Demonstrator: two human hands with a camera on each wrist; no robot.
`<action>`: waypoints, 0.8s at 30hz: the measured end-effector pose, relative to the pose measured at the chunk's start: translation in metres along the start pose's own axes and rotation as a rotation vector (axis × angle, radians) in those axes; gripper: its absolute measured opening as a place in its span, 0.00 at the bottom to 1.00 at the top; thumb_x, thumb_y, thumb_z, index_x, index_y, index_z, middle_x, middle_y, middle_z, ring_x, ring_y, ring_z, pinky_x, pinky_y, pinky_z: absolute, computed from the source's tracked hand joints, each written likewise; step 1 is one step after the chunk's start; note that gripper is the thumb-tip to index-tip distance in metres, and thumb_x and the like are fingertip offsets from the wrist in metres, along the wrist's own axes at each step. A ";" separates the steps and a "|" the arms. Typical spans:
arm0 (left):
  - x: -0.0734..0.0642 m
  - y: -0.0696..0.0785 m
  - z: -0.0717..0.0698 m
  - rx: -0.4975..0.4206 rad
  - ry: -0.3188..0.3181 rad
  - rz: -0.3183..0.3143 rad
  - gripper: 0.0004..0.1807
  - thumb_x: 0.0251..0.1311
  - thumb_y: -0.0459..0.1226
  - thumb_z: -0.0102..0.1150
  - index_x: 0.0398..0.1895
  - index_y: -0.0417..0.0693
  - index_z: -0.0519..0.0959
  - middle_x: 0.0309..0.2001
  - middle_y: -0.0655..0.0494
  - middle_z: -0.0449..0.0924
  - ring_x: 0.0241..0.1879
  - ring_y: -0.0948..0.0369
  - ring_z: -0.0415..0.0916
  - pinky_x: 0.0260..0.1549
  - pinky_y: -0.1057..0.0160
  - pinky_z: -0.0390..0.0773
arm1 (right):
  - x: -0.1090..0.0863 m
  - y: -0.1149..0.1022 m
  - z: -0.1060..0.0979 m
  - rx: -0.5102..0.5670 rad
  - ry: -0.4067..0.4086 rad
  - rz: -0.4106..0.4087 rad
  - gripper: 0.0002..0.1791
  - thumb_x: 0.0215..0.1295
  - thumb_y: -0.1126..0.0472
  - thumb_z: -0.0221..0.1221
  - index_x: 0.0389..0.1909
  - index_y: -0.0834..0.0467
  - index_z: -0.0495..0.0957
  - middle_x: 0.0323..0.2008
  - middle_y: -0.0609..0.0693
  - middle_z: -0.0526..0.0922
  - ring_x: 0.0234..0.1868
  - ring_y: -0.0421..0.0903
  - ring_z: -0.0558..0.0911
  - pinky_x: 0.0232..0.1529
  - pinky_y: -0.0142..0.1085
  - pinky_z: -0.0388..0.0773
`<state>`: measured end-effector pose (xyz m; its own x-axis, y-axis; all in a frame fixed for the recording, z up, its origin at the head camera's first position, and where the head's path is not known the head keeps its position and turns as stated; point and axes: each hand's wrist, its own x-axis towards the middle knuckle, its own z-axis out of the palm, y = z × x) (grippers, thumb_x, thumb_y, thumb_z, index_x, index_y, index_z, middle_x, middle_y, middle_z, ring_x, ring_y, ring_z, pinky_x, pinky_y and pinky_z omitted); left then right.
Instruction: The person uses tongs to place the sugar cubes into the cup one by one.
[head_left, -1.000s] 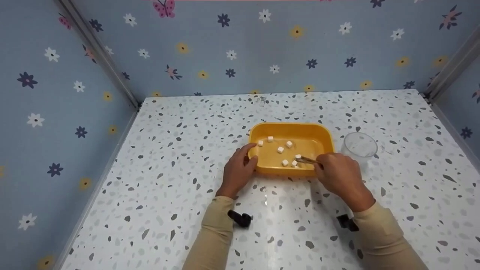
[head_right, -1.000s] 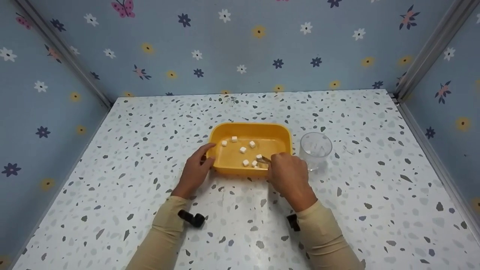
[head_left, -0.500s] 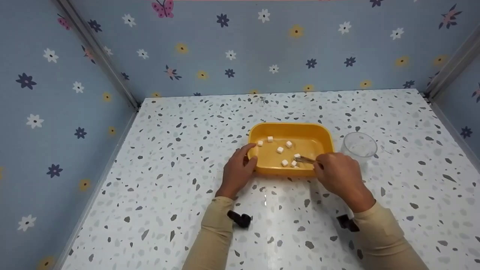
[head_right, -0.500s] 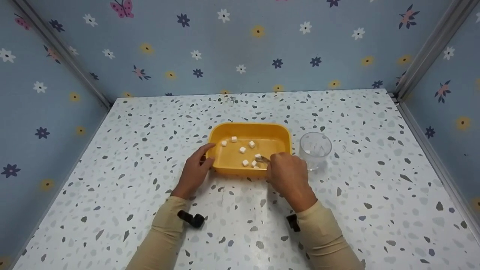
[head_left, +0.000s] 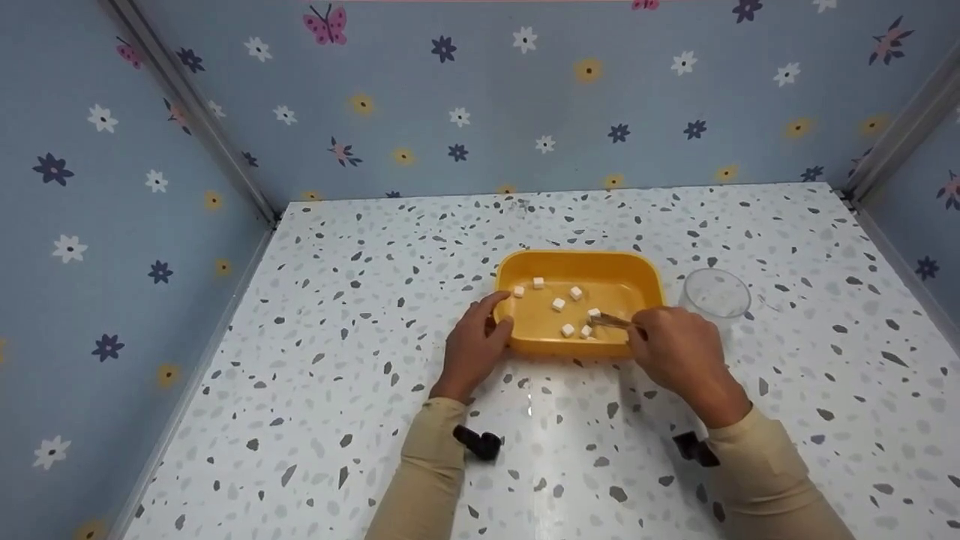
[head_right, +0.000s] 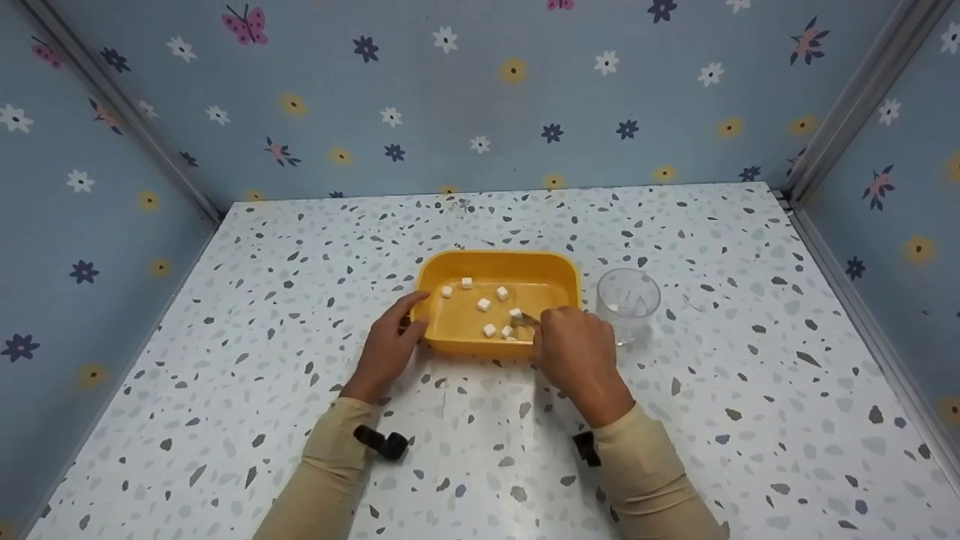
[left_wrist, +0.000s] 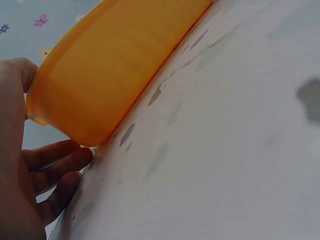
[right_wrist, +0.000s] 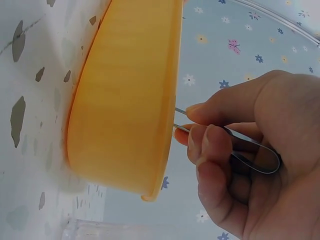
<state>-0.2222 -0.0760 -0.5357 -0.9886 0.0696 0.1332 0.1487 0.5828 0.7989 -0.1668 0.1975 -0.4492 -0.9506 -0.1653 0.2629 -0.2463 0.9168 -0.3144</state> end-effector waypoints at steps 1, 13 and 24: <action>0.000 0.000 0.000 0.000 0.001 0.001 0.24 0.69 0.48 0.52 0.68 0.64 0.72 0.44 0.60 0.75 0.41 0.61 0.72 0.44 0.59 0.74 | 0.000 0.000 0.000 0.000 0.002 0.000 0.09 0.62 0.65 0.57 0.25 0.59 0.83 0.16 0.47 0.71 0.17 0.46 0.68 0.18 0.38 0.64; 0.001 -0.004 0.001 0.001 0.011 0.012 0.23 0.69 0.47 0.53 0.67 0.64 0.73 0.41 0.59 0.74 0.40 0.60 0.72 0.42 0.58 0.74 | 0.000 -0.001 -0.007 -0.018 0.077 -0.027 0.14 0.59 0.66 0.56 0.14 0.53 0.74 0.14 0.46 0.66 0.16 0.46 0.65 0.17 0.38 0.59; 0.002 -0.003 0.002 -0.005 0.010 -0.002 0.23 0.69 0.47 0.53 0.67 0.65 0.73 0.41 0.60 0.74 0.40 0.60 0.72 0.42 0.58 0.74 | -0.002 0.000 -0.013 -0.002 0.095 -0.013 0.10 0.61 0.64 0.58 0.20 0.57 0.80 0.16 0.47 0.70 0.17 0.46 0.67 0.18 0.39 0.61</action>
<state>-0.2249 -0.0759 -0.5395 -0.9887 0.0603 0.1375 0.1468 0.5789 0.8021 -0.1625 0.2024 -0.4383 -0.9251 -0.1420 0.3521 -0.2579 0.9157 -0.3082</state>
